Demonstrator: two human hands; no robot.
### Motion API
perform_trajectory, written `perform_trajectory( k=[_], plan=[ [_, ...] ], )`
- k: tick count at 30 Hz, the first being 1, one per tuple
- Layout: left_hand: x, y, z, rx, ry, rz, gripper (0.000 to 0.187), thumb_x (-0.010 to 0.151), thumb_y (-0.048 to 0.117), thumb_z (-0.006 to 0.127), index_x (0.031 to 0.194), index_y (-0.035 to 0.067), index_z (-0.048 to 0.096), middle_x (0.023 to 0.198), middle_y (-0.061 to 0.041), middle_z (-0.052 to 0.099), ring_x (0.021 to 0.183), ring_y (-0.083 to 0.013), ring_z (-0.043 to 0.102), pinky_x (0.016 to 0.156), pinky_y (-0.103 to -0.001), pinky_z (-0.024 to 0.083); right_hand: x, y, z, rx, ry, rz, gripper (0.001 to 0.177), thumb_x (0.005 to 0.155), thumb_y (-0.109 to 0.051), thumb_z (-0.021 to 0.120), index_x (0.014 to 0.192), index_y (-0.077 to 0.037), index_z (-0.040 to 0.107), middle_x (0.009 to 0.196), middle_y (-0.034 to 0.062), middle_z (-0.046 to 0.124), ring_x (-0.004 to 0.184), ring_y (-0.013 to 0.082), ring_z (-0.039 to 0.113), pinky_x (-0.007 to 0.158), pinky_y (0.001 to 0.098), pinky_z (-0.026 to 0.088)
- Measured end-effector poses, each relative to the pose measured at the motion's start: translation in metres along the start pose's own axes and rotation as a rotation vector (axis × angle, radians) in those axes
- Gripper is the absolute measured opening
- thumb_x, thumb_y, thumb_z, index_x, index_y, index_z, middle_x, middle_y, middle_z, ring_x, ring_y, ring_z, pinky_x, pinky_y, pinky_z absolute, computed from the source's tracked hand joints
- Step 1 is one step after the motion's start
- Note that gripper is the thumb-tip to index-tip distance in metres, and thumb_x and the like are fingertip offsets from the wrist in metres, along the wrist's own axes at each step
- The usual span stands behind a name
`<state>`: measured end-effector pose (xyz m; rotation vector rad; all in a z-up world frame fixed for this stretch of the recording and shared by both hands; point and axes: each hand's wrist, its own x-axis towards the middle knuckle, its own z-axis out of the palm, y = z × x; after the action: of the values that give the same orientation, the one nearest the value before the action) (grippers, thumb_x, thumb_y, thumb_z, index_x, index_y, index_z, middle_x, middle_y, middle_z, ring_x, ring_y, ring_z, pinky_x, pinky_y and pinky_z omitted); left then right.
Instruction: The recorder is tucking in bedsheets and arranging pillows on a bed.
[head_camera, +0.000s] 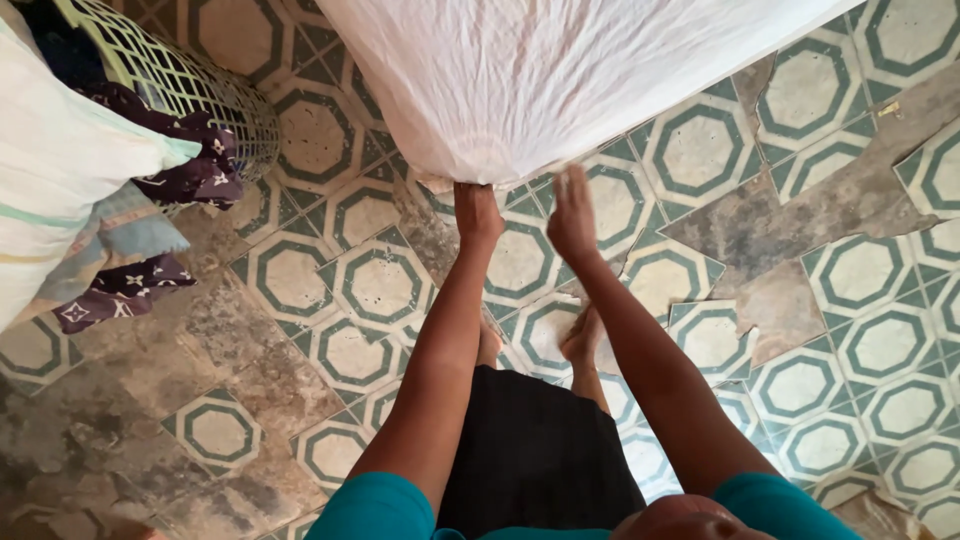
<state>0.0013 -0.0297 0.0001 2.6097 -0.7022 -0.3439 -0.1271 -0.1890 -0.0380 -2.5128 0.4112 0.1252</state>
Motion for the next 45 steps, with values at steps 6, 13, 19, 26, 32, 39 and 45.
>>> perform_trajectory(
  k=[6, 13, 19, 26, 32, 39, 45],
  plan=[
    [-0.012, -0.016, 0.060, 0.037, 0.194, -0.022, 0.039, 0.080, 0.000, 0.075, 0.120, -0.002, 0.070, 0.138, -0.024, 0.061, 0.140, -0.0396, 0.046, 0.127, -0.061, 0.015, 0.044, 0.012, -0.048, -0.274, -0.157, 0.084, 0.081, 0.080, 0.010, 0.047, 0.157, 0.013, 0.022, 0.169, 0.0308, 0.010, 0.160, 0.0422, 0.006, 0.132, 0.0502, 0.010],
    [-0.016, 0.007, 0.000, 0.099, -0.028, -0.062, 0.070, 0.065, -0.002, 0.075, 0.133, -0.006, 0.058, 0.145, -0.026, 0.053, 0.141, -0.0394, 0.040, 0.123, -0.062, 0.012, 0.062, 0.017, -0.036, -0.451, -0.109, -0.006, 0.082, 0.082, 0.006, 0.053, 0.157, 0.015, 0.021, 0.165, 0.0361, 0.014, 0.153, 0.0514, 0.008, 0.125, 0.0554, 0.008],
    [-0.057, 0.008, 0.029, 0.074, 0.090, -0.016, 0.069, 0.081, -0.007, 0.065, 0.148, -0.004, 0.048, 0.158, -0.023, 0.045, 0.153, -0.0392, 0.035, 0.131, -0.056, 0.016, 0.085, -0.011, -0.050, -0.346, -0.137, 0.045, 0.078, 0.083, -0.001, 0.062, 0.153, 0.017, 0.034, 0.160, 0.0392, 0.023, 0.150, 0.0601, 0.016, 0.126, 0.0636, 0.011],
    [-0.055, 0.030, 0.010, -0.137, 0.001, -0.016, 0.085, 0.073, -0.011, 0.058, 0.154, -0.009, 0.033, 0.161, -0.028, 0.032, 0.151, -0.0470, 0.028, 0.127, -0.052, 0.020, 0.065, 0.000, -0.025, -0.505, -0.154, 0.055, 0.071, 0.085, -0.005, 0.060, 0.148, 0.016, 0.037, 0.157, 0.0413, 0.029, 0.147, 0.0606, 0.018, 0.122, 0.0654, 0.013],
    [-0.031, 0.035, -0.012, -0.174, -0.057, -0.016, 0.088, 0.067, -0.001, 0.076, 0.148, -0.006, 0.041, 0.152, -0.027, 0.041, 0.145, -0.0466, 0.034, 0.124, -0.049, 0.026, 0.018, -0.052, -0.010, -0.329, -0.227, -0.116, 0.073, 0.087, 0.002, 0.052, 0.157, 0.014, 0.033, 0.165, 0.0331, 0.032, 0.155, 0.0446, 0.026, 0.131, 0.0496, 0.018],
    [-0.005, 0.005, 0.021, -0.153, -0.161, 0.045, 0.085, 0.065, 0.015, 0.089, 0.139, -0.001, 0.051, 0.136, -0.024, 0.057, 0.128, -0.0435, 0.050, 0.111, -0.049, 0.040, 0.032, -0.061, -0.008, -0.420, -0.148, -0.307, 0.076, 0.085, -0.008, 0.060, 0.152, 0.016, 0.034, 0.157, 0.0330, 0.036, 0.149, 0.0477, 0.029, 0.126, 0.0535, 0.017],
    [0.003, -0.019, 0.072, -0.156, -0.105, 0.190, 0.076, 0.069, 0.017, 0.088, 0.134, -0.002, 0.053, 0.131, -0.023, 0.060, 0.125, -0.0413, 0.054, 0.112, -0.051, 0.040, 0.062, -0.052, 0.009, -0.442, -0.197, -0.295, 0.066, 0.084, -0.018, 0.065, 0.140, 0.013, 0.050, 0.146, 0.0311, 0.049, 0.139, 0.0473, 0.040, 0.122, 0.0555, 0.024]
  ],
)
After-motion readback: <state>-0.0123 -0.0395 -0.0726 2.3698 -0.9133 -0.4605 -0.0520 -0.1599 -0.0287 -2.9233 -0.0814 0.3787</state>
